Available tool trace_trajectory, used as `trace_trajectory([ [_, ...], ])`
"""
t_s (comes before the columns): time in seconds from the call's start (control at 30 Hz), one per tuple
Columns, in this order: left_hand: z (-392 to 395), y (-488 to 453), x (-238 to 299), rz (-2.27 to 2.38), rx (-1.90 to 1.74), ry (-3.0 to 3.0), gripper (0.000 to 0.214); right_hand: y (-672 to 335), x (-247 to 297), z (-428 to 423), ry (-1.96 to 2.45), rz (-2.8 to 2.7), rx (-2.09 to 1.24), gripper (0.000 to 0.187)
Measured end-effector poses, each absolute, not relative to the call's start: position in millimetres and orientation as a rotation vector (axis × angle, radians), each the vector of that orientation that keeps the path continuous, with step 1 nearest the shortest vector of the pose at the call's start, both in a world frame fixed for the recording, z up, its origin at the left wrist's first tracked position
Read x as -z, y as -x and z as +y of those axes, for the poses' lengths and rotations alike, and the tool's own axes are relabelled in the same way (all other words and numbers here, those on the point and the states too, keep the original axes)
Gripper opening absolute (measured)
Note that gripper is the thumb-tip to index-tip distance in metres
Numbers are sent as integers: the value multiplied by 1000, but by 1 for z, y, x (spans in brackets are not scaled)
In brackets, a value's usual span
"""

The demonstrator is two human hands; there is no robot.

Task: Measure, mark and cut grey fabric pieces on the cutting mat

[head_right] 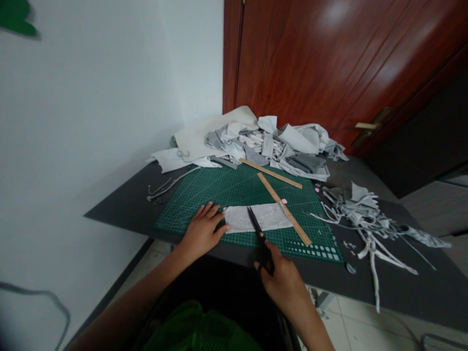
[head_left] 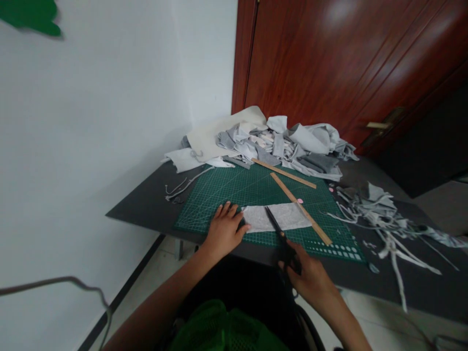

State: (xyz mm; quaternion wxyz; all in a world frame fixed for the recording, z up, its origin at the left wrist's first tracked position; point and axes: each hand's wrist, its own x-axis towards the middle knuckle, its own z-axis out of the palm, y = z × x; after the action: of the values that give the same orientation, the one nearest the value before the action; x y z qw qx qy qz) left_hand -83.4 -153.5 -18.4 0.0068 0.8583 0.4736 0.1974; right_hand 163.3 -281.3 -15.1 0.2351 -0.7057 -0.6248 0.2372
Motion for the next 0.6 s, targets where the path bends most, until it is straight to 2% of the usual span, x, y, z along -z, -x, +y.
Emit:
trace_trajectory([
  [0.37,-136,63,7,1577,-718,-2483,10,-166,14,-278,1853,-1673,-650,56],
  [0.53,-129,72,20,1391,-751,-2444,43,-166,14,-278,1866,-1673,-646,57],
  [0.6,-127,75,24,1298,-700,-2485,44,-166,14,-278,1870,-1674,-647,57],
])
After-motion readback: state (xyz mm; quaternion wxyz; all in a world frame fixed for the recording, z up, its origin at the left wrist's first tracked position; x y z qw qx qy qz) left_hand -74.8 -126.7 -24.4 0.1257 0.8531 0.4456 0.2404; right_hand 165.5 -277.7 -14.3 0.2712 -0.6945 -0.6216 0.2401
